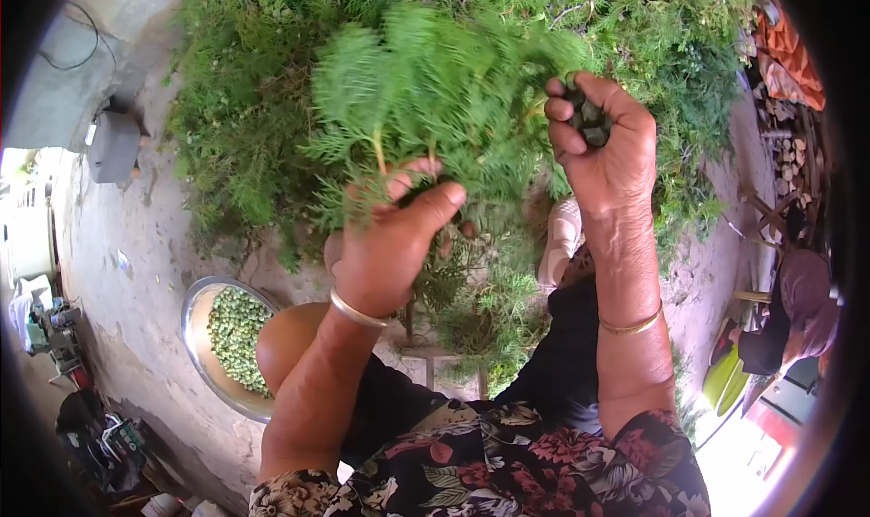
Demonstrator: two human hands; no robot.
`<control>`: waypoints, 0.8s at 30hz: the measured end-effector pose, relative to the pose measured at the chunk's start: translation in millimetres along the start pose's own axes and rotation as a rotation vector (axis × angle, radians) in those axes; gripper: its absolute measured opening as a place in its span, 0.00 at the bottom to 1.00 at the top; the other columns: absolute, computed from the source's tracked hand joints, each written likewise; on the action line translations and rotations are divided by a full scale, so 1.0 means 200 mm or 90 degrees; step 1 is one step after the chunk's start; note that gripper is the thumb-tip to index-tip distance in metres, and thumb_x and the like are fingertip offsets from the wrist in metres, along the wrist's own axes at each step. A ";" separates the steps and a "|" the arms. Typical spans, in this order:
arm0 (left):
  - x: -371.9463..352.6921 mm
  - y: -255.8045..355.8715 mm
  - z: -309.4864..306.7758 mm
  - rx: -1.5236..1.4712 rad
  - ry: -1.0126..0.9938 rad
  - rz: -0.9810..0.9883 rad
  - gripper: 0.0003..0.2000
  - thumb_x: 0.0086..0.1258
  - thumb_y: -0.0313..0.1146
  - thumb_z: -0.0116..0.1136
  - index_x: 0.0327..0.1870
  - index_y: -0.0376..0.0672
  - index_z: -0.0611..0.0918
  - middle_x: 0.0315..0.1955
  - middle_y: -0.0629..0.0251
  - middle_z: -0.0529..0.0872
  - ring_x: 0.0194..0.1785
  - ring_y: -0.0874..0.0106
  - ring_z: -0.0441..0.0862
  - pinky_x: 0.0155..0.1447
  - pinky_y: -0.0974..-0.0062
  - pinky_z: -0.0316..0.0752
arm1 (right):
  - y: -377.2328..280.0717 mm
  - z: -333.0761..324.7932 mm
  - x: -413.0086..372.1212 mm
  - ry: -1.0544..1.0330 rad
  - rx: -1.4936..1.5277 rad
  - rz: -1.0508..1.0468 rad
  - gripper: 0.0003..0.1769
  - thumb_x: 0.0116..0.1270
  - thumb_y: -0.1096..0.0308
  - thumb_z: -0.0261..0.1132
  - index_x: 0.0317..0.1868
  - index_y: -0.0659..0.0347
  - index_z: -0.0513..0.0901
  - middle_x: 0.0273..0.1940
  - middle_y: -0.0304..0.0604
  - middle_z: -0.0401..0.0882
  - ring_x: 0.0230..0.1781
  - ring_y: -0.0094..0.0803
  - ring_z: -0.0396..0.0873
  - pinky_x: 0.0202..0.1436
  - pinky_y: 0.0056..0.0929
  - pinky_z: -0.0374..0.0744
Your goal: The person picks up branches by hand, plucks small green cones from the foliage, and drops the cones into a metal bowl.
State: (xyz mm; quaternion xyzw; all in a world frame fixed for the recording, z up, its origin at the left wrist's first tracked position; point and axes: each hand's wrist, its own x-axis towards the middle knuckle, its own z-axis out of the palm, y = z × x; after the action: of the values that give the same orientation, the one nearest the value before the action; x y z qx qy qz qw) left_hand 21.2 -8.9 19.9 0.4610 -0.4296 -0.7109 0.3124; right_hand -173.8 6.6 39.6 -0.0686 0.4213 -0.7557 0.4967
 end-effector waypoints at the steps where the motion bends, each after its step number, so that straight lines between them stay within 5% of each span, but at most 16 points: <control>1: 0.00 0.05 0.00 -0.038 0.013 -0.019 0.13 0.64 0.30 0.61 0.47 0.38 0.75 0.32 0.65 0.82 0.30 0.73 0.81 0.28 0.79 0.70 | 0.01 0.00 -0.01 0.004 -0.007 0.018 0.11 0.60 0.75 0.58 0.42 0.72 0.71 0.34 0.53 0.76 0.28 0.32 0.73 0.23 0.20 0.67; 8: 0.18 0.06 -0.30 -0.345 0.002 0.005 0.14 0.71 0.38 0.53 0.48 0.36 0.77 0.34 0.63 0.83 0.30 0.75 0.77 0.32 0.81 0.71 | 0.08 0.00 -0.02 -0.065 -0.060 0.079 0.15 0.57 0.77 0.56 0.47 0.71 0.70 0.35 0.51 0.76 0.27 0.29 0.73 0.23 0.19 0.67; 11: 0.25 0.09 -0.46 -0.686 -0.272 -0.061 0.19 0.72 0.37 0.51 0.54 0.28 0.71 0.34 0.60 0.80 0.36 0.71 0.77 0.42 0.75 0.78 | 0.10 0.02 -0.04 -0.061 -0.064 0.129 0.12 0.59 0.74 0.58 0.43 0.70 0.72 0.35 0.52 0.77 0.26 0.29 0.74 0.22 0.20 0.67; 12: 0.26 0.10 -0.48 -0.682 -0.271 -0.052 0.19 0.72 0.37 0.51 0.54 0.28 0.71 0.34 0.60 0.80 0.36 0.71 0.77 0.42 0.75 0.78 | 0.12 0.02 -0.04 -0.053 -0.062 0.159 0.10 0.60 0.73 0.59 0.41 0.69 0.73 0.34 0.52 0.77 0.26 0.30 0.74 0.21 0.20 0.67; 15: 0.34 0.08 -0.56 -0.849 -0.612 -0.093 0.21 0.75 0.41 0.46 0.58 0.32 0.66 0.36 0.60 0.77 0.44 0.65 0.76 0.45 0.71 0.78 | 0.16 0.02 -0.02 -0.066 -0.016 0.214 0.08 0.63 0.69 0.61 0.35 0.67 0.74 0.31 0.51 0.77 0.24 0.29 0.73 0.19 0.19 0.67; 16: 0.36 0.07 -0.58 -0.845 -0.611 -0.086 0.21 0.75 0.41 0.46 0.58 0.32 0.66 0.36 0.60 0.77 0.44 0.65 0.76 0.45 0.71 0.78 | 0.18 0.02 -0.02 -0.060 0.001 0.244 0.08 0.63 0.69 0.61 0.35 0.66 0.73 0.30 0.50 0.77 0.23 0.30 0.72 0.18 0.19 0.66; 18: 0.36 0.08 -0.53 -0.859 -0.800 -0.026 0.21 0.75 0.44 0.45 0.57 0.34 0.67 0.36 0.62 0.78 0.46 0.66 0.75 0.47 0.70 0.75 | 0.21 0.04 -0.04 -0.054 -0.031 0.248 0.11 0.64 0.65 0.63 0.33 0.65 0.74 0.28 0.47 0.76 0.21 0.27 0.71 0.16 0.17 0.65; 22: 0.28 0.12 -0.48 -0.829 -0.735 0.051 0.21 0.76 0.48 0.40 0.54 0.36 0.69 0.36 0.64 0.78 0.42 0.67 0.73 0.46 0.69 0.72 | 0.28 0.13 -0.12 -0.192 -0.202 0.251 0.13 0.61 0.60 0.68 0.33 0.62 0.79 0.24 0.38 0.76 0.17 0.20 0.69 0.14 0.14 0.64; 24: 0.29 0.10 -0.47 -0.845 -0.765 0.045 0.21 0.76 0.48 0.40 0.54 0.36 0.69 0.35 0.65 0.78 0.42 0.66 0.73 0.47 0.69 0.73 | 0.32 0.19 -0.18 -0.288 -0.336 0.224 0.14 0.60 0.62 0.70 0.40 0.63 0.81 0.24 0.37 0.78 0.18 0.18 0.71 0.16 0.14 0.66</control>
State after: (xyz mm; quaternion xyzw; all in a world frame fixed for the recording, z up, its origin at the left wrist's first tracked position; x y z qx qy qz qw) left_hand 87.4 -97.1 -4.1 -0.2782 -0.0350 -0.9244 0.2584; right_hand -91.4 5.1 28.8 -0.2856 0.4863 -0.4905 0.6643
